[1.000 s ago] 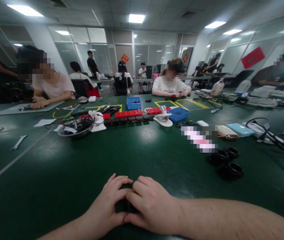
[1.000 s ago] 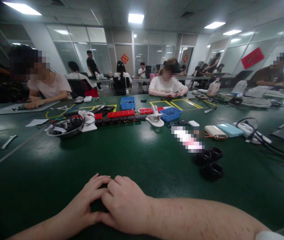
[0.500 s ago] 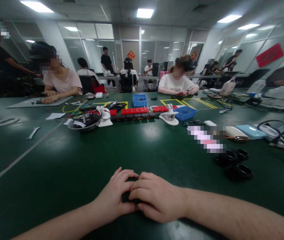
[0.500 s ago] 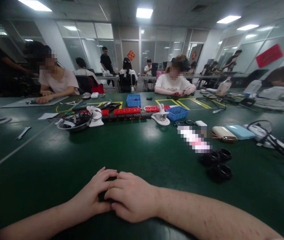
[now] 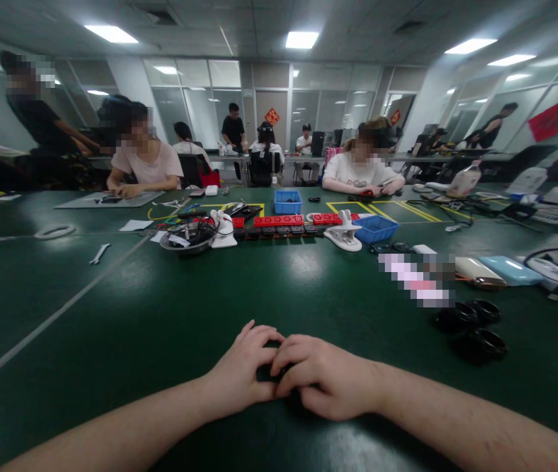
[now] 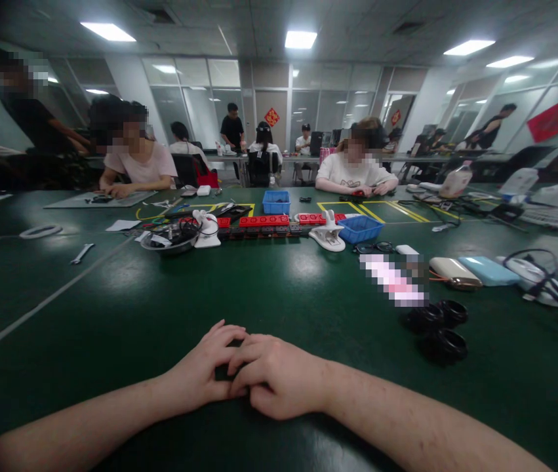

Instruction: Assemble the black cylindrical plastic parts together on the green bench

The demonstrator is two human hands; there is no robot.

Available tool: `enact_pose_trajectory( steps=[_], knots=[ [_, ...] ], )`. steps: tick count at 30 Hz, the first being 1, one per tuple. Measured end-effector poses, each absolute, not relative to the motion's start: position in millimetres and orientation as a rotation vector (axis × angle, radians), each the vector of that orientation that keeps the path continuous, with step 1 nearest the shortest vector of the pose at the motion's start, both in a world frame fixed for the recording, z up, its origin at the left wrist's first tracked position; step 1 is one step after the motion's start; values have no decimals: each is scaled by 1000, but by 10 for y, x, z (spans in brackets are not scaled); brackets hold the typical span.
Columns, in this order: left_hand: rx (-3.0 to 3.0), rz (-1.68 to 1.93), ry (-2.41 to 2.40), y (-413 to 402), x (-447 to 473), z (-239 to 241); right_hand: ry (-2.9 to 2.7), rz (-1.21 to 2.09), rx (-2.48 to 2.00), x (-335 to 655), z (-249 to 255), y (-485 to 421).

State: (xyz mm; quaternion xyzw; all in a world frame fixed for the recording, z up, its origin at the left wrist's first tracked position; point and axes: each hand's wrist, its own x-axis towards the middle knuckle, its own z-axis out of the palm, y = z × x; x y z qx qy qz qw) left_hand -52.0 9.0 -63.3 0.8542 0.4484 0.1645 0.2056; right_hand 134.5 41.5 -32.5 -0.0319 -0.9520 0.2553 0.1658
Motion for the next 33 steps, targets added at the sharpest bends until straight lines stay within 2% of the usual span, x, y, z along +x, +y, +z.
enact_pose_trajectory(
  steps=[7, 13, 20, 28, 33],
  knots=[
    [2396, 425, 1260, 119, -523, -670, -2563, 588, -100, 1352, -364, 343],
    [2381, 311, 1243, 135, -542, -653, -2433, 484, -492, 1397, -327, 296],
    [2373, 357, 1251, 124, -531, -645, -2727, 307, -811, 1316, -363, 234],
    [2367, 347, 1255, 120, -530, -642, -2922, 526, -572, 1396, -126, 295],
    [2358, 354, 1241, 129, -549, -656, -2991, 536, -367, 1443, -43, 371]
  ],
)
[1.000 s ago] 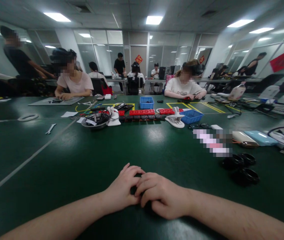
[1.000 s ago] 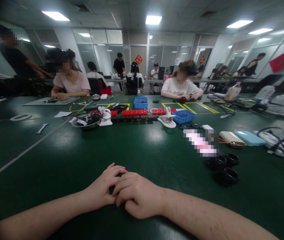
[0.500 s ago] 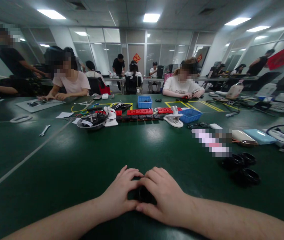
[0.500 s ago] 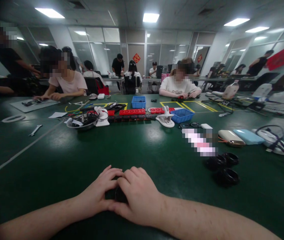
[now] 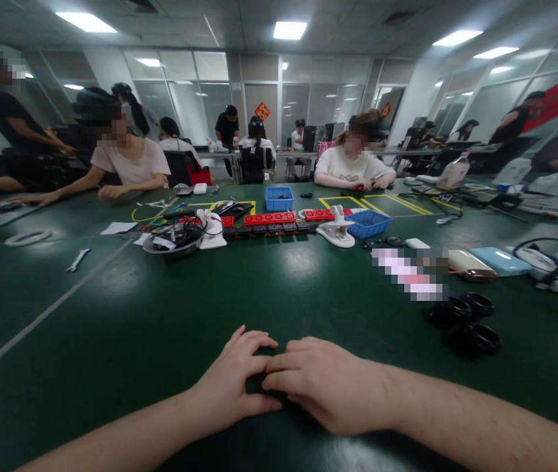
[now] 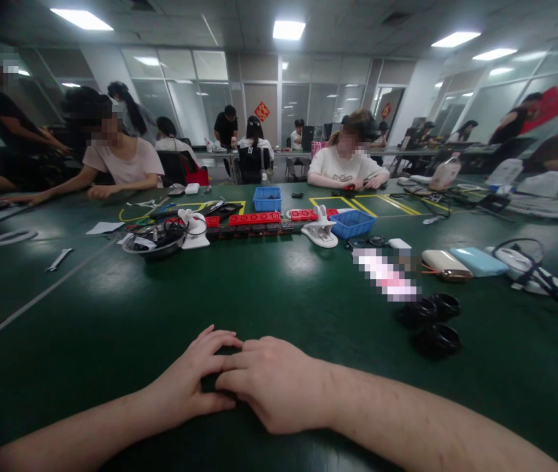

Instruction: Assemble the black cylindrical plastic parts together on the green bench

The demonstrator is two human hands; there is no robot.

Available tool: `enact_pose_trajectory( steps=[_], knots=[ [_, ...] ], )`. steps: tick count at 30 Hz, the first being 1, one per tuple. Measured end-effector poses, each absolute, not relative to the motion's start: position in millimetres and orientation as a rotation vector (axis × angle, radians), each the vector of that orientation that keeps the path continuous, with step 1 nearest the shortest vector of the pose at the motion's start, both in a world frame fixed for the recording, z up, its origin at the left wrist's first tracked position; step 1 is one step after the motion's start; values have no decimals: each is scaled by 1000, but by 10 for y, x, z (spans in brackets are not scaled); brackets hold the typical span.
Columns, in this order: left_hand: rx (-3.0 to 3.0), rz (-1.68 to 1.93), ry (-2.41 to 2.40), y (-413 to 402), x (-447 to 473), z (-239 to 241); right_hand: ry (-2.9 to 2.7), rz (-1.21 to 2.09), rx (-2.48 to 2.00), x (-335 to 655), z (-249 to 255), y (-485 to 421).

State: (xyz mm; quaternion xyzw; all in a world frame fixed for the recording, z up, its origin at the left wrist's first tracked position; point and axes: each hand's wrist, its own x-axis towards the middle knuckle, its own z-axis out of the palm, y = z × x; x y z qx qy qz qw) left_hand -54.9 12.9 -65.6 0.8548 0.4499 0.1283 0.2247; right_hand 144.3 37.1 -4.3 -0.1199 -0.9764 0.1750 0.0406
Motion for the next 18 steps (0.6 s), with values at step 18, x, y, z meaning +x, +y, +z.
enact_pose_trajectory(
  steps=[18],
  knots=[
    [2412, 354, 1229, 130, -534, -673, -2786, 280, -122, 1380, -423, 371]
  ],
)
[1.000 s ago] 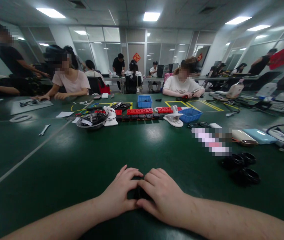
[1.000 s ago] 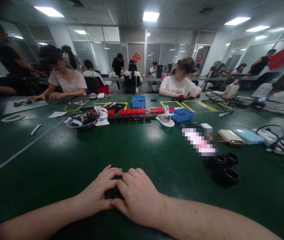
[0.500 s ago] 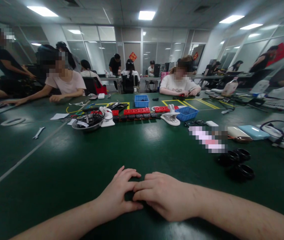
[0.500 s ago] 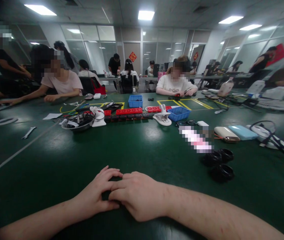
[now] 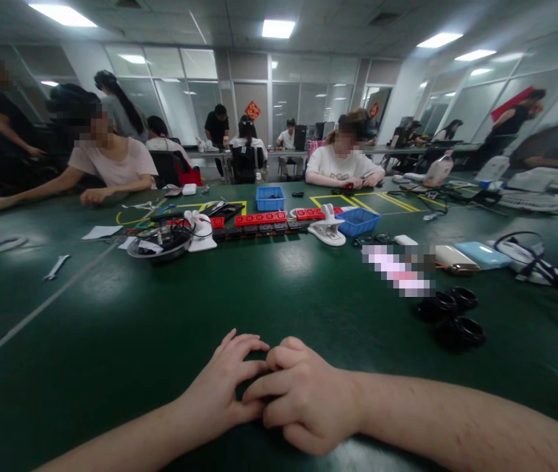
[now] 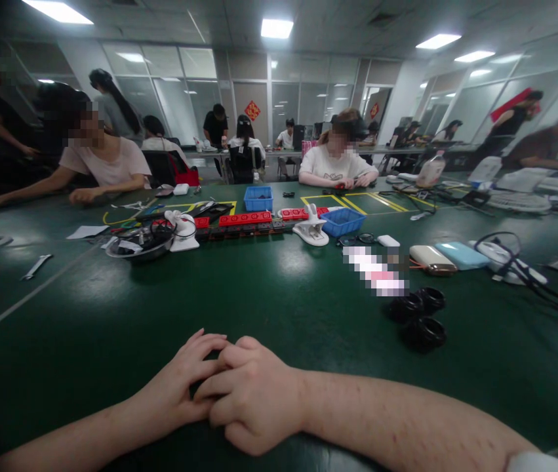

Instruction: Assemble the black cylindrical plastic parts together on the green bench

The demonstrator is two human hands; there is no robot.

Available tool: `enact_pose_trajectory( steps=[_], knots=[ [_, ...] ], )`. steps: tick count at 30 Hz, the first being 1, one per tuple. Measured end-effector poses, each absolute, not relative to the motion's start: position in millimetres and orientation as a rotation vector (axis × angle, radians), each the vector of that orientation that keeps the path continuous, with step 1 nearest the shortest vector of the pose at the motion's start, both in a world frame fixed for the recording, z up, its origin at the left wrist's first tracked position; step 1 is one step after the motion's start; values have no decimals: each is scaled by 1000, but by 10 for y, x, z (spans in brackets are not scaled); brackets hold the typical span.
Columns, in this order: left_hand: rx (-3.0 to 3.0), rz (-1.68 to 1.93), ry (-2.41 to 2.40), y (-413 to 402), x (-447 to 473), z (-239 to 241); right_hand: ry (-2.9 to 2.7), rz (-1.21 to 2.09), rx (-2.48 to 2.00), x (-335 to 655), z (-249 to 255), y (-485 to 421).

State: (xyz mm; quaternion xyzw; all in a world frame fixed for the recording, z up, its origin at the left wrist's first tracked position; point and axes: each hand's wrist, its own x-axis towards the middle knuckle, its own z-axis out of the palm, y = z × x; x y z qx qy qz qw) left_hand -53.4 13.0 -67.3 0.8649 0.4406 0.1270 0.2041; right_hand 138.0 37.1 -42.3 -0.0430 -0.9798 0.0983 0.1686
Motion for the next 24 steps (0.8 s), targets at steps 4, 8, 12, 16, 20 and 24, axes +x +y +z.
enact_pose_trajectory(
  steps=[4, 8, 12, 16, 20, 24],
  knots=[
    [2440, 340, 1219, 142, -559, -713, -2668, 229, -171, 1420, -338, 326],
    [2452, 322, 1210, 155, -574, -742, -2661, 231, -510, 1426, -245, 304],
    [2441, 305, 1215, 150, -566, -704, -2766, 225, -750, 1403, -283, 321],
    [2437, 264, 1217, 152, -555, -675, -2797, 168, -740, 1393, -330, 332],
    [2455, 257, 1230, 160, -555, -699, -2837, 176, -748, 1388, -282, 314],
    [2459, 282, 1228, 154, -558, -725, -2871, 180, -705, 1389, -233, 295]
  ],
)
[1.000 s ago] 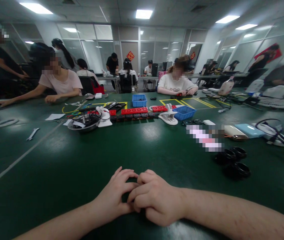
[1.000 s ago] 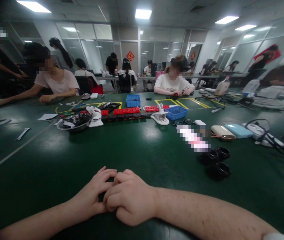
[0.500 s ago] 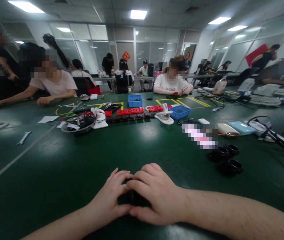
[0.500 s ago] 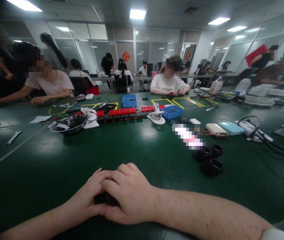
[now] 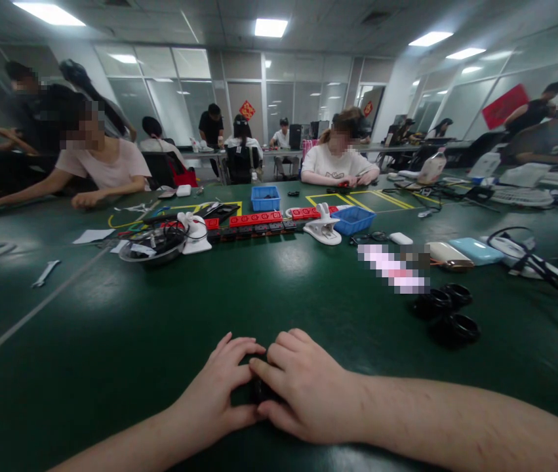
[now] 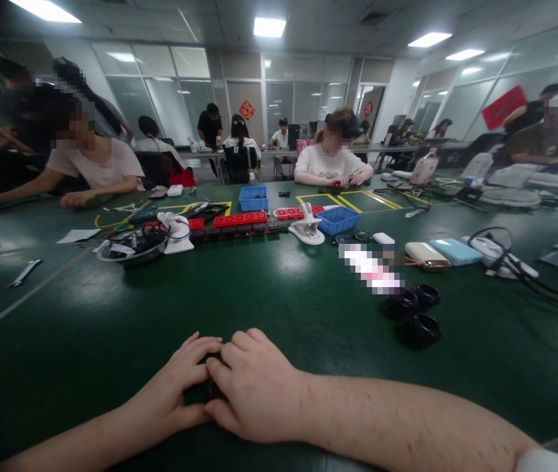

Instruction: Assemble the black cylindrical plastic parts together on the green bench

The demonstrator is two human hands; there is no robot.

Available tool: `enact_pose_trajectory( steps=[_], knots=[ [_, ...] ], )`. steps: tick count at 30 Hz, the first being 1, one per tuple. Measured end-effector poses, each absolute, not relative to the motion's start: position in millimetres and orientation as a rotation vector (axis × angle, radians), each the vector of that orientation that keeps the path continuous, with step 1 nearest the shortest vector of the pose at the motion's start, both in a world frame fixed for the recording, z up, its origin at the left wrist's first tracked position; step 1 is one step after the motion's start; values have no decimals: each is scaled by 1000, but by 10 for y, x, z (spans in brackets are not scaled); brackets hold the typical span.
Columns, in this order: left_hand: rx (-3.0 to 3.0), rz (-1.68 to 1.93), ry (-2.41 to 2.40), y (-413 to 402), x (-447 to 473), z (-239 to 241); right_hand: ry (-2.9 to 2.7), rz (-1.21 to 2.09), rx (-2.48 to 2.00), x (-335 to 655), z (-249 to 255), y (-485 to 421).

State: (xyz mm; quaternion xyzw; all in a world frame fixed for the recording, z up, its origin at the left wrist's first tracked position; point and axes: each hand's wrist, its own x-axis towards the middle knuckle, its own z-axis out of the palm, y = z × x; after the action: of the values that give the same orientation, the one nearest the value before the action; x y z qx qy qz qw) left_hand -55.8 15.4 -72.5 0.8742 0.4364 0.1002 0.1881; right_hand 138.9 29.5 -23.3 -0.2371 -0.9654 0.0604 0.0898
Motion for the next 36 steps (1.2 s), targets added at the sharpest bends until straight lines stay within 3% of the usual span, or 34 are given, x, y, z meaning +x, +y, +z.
enact_pose_trajectory(
  steps=[16, 29, 36],
  knots=[
    [2418, 267, 1237, 134, -531, -661, -2809, 377, -213, 1377, -492, 385],
    [2422, 300, 1222, 141, -570, -716, -2509, 108, -58, 1410, -489, 324],
    [2408, 316, 1235, 142, -563, -708, -2398, 57, -380, 1442, -314, 313]
  ],
)
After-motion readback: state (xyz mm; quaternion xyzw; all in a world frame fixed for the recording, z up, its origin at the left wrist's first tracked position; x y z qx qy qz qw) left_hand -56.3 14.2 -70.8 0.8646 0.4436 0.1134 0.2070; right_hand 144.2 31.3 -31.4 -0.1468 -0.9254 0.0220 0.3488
